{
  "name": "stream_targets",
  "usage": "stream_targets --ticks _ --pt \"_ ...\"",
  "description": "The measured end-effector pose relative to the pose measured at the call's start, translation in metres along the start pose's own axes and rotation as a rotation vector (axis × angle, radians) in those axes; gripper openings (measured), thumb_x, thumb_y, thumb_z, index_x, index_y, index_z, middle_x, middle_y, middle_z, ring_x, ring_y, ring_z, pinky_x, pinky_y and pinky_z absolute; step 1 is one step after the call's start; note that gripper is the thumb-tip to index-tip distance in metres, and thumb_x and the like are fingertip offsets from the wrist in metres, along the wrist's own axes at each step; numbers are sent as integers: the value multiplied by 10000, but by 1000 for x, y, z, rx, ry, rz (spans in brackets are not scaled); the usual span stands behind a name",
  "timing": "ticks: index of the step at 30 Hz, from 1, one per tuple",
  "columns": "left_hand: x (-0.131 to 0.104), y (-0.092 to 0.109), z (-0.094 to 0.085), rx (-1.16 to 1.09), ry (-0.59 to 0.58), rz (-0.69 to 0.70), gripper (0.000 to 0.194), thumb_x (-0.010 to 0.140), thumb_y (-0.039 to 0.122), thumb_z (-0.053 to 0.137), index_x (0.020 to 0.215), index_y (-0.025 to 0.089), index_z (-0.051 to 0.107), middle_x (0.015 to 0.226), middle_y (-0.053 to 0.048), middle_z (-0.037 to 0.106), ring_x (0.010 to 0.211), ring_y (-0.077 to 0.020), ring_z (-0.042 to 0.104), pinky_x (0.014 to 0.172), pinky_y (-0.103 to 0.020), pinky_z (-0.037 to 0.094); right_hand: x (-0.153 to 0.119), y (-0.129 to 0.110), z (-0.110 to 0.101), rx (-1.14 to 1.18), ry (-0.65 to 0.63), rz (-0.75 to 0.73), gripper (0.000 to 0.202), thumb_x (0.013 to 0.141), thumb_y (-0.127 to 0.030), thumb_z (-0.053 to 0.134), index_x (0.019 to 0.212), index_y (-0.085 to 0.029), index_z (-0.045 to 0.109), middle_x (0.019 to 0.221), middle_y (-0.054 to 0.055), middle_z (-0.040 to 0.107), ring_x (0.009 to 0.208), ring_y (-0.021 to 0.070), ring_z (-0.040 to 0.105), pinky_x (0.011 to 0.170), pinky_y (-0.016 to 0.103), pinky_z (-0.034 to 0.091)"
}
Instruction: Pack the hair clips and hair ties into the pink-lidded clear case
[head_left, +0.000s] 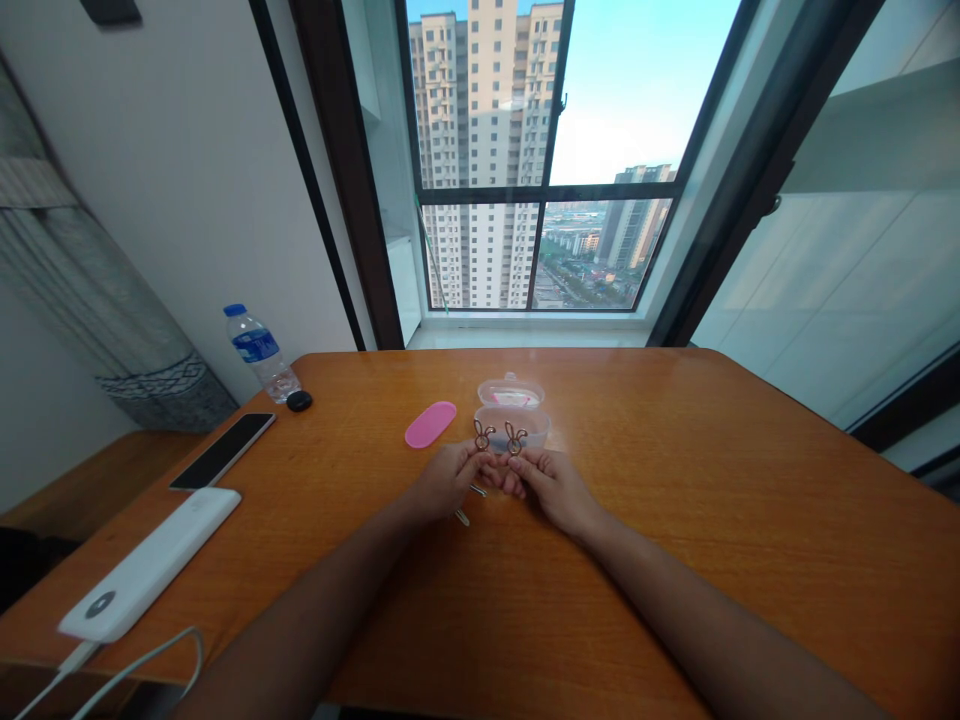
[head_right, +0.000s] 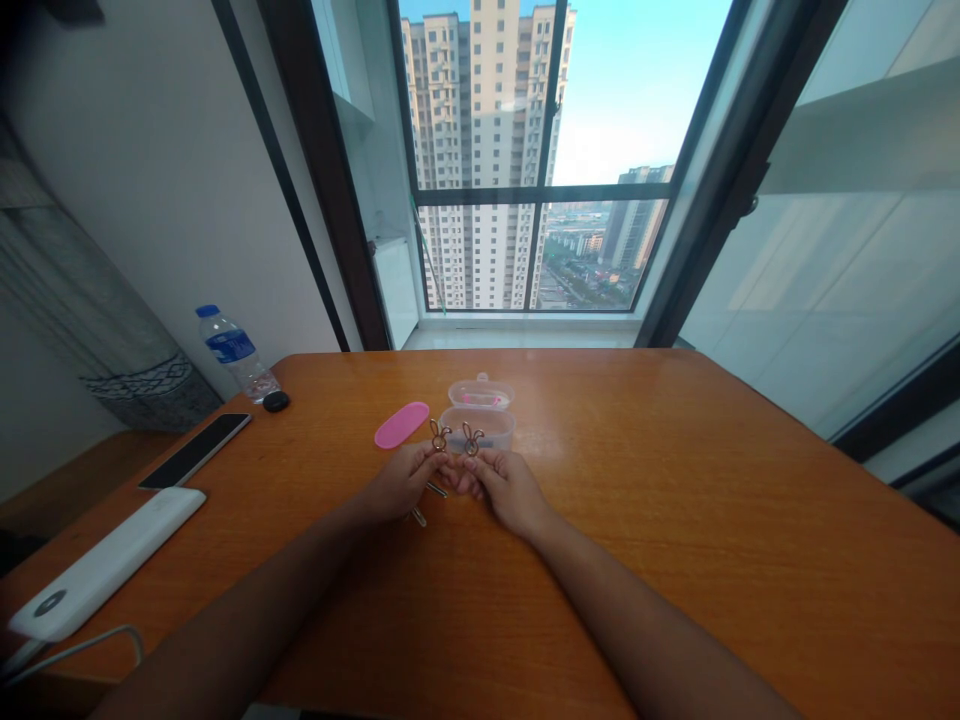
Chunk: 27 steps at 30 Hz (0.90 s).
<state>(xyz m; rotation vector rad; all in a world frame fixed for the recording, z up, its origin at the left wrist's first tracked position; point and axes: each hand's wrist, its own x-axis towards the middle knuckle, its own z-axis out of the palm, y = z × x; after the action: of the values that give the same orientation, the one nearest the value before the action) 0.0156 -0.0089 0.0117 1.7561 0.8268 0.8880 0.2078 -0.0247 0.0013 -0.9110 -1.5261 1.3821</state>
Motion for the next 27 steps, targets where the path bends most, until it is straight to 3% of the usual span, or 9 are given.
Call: stream_targets --ticks 11,27 --pt "-1 3 0 40 -15 7 347 959 428 432 817 158 597 722 -52 706 667 -165 668 678 -272 523 -2 -3 4 -37 -24 -31 504 900 -608 528 738 -153 672 673 43 689 572 130 555 577 260 423" --pt "-2 4 0 -12 -38 -1 403 956 487 425 792 152 580 680 -43 697 642 -150 661 676 -262 522 0 1 2 -23 -21 -43 472 909 -585 535 766 -159 682 637 22 665 569 125 542 570 247 417"
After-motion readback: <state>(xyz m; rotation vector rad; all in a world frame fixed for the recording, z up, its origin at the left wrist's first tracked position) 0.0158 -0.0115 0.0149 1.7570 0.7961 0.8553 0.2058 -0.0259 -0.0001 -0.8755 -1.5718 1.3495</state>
